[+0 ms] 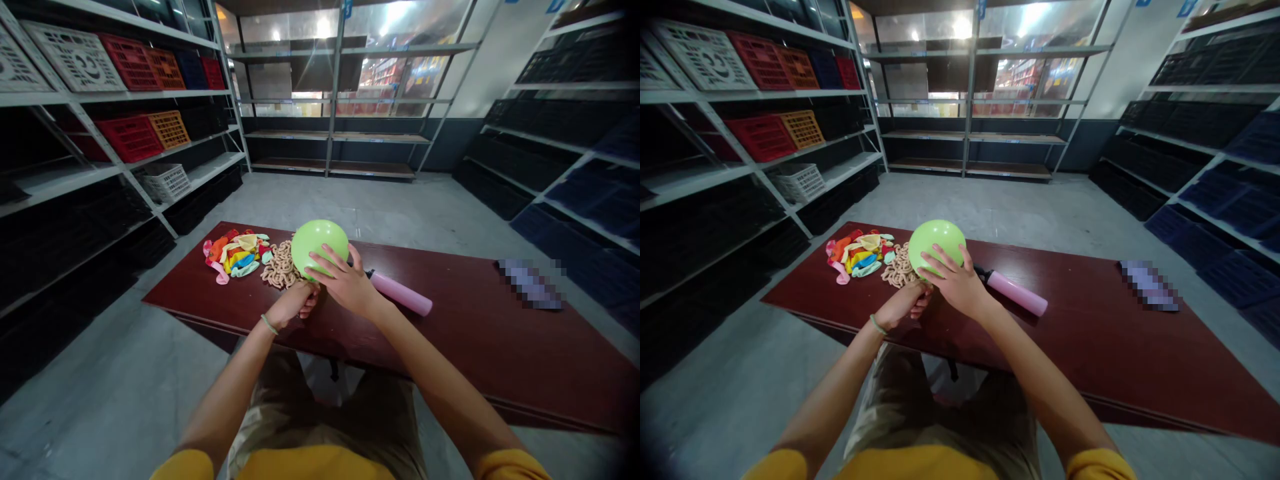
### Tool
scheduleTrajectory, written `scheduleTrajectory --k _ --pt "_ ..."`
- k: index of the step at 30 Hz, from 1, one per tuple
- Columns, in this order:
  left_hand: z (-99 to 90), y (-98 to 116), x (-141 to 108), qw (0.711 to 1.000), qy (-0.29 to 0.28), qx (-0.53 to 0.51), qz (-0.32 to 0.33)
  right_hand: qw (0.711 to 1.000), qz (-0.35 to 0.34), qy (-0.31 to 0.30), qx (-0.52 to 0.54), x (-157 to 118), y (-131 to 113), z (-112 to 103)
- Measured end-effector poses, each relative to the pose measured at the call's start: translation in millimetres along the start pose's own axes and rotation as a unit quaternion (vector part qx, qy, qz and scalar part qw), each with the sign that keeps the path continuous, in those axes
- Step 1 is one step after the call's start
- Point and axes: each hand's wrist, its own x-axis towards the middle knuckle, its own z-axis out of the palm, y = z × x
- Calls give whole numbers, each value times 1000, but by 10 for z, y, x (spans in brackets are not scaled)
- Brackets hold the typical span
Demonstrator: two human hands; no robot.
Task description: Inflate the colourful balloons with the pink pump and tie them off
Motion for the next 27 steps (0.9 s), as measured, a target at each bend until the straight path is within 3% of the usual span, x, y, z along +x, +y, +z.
scheduleTrajectory --k 11,18,27 --pt "-15 38 -60 999 -36 4 -25 997 -28 -25 73 -9 71 73" --pt "-172 95 -132 999 -16 2 -52 996 -66 -21 54 101 124 210" --pt "-357 101 -168 996 2 -10 -85 993 -54 -30 101 250 53 159"
